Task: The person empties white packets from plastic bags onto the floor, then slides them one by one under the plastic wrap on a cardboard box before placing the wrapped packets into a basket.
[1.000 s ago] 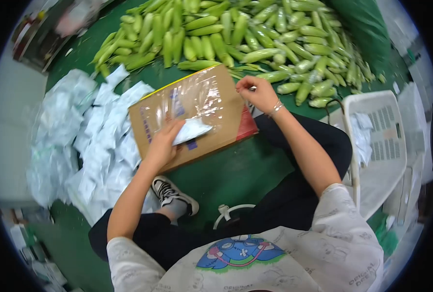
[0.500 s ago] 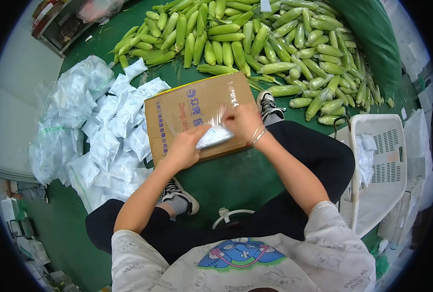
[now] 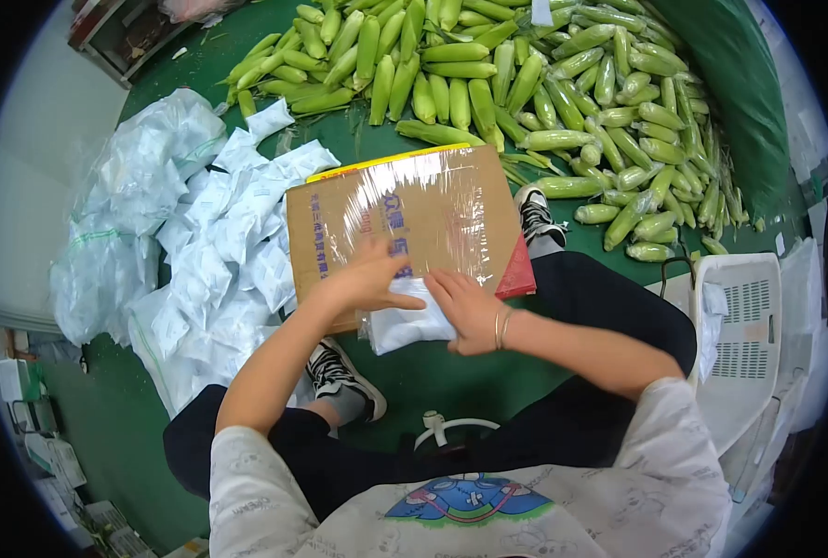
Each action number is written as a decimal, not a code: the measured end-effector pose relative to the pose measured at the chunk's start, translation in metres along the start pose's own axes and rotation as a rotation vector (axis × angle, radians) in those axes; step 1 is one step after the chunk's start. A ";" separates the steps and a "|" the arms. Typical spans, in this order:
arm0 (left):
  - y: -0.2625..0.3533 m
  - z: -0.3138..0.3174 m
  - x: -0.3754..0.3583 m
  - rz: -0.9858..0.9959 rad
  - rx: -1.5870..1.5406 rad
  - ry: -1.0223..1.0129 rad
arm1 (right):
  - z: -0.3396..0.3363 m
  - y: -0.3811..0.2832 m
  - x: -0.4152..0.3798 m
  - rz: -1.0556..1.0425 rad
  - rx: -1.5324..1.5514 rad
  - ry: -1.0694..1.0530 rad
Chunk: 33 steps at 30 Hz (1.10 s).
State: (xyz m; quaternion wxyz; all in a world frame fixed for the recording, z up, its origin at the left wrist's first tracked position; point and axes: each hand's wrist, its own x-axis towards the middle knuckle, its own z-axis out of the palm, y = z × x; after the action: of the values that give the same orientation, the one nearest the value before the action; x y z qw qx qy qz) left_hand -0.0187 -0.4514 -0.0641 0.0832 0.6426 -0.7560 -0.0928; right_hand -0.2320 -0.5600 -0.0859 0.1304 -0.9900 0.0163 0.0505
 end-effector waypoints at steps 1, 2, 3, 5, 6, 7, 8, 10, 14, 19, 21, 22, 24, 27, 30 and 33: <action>0.009 -0.022 0.001 0.004 -0.015 -0.011 | -0.003 0.011 0.006 -0.061 0.197 -0.036; 0.021 -0.050 0.001 -0.049 -0.041 0.047 | -0.015 0.020 0.019 -0.053 0.213 -0.047; 0.026 -0.063 0.002 -0.103 -0.059 0.105 | -0.035 0.030 0.043 -0.096 0.264 -0.311; 0.034 -0.055 0.004 -0.200 -0.144 -0.011 | -0.029 0.076 0.097 -0.206 0.505 -0.707; 0.038 -0.050 0.005 -0.299 -0.228 -0.120 | -0.039 0.089 0.115 -0.207 0.501 -0.703; 0.029 -0.029 0.009 -0.181 -0.069 0.176 | -0.049 0.099 0.131 -0.044 0.809 -0.854; 0.014 -0.010 0.015 -0.179 -0.065 0.172 | -0.054 0.104 0.144 0.128 1.123 -0.995; -0.010 0.011 0.038 -0.319 0.026 0.247 | -0.024 0.126 0.165 0.106 1.169 -0.848; -0.019 -0.004 0.065 -0.412 -0.086 -0.116 | -0.018 0.131 0.157 0.043 1.269 -0.600; -0.035 0.054 0.055 -0.274 -0.369 -0.233 | 0.012 0.112 0.134 0.225 1.338 -0.548; -0.005 0.095 0.039 -0.428 -1.053 -0.404 | 0.004 0.092 0.118 0.057 1.108 -0.350; 0.035 0.062 0.026 -0.554 -1.526 -0.693 | 0.011 0.089 0.117 0.056 1.103 -0.346; 0.092 0.084 -0.004 -0.413 -1.822 -1.115 | 0.024 0.082 0.113 -0.081 0.623 -0.084; 0.175 0.129 -0.072 -0.803 -2.184 -1.066 | 0.021 0.059 0.086 -0.036 0.611 0.037; 0.186 0.159 -0.080 -0.565 -2.438 -0.818 | -0.011 0.017 0.019 -0.012 1.095 0.017; 0.185 0.144 -0.068 -0.241 -3.294 -0.675 | -0.015 -0.041 -0.054 0.179 1.038 0.183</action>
State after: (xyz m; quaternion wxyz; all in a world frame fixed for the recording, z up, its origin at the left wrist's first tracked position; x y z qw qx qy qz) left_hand -0.2195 -0.3504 -0.1580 -0.4573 0.1189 -0.2057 0.8570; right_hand -0.2827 -0.5230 -0.0551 0.5960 -0.7905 0.1350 -0.0398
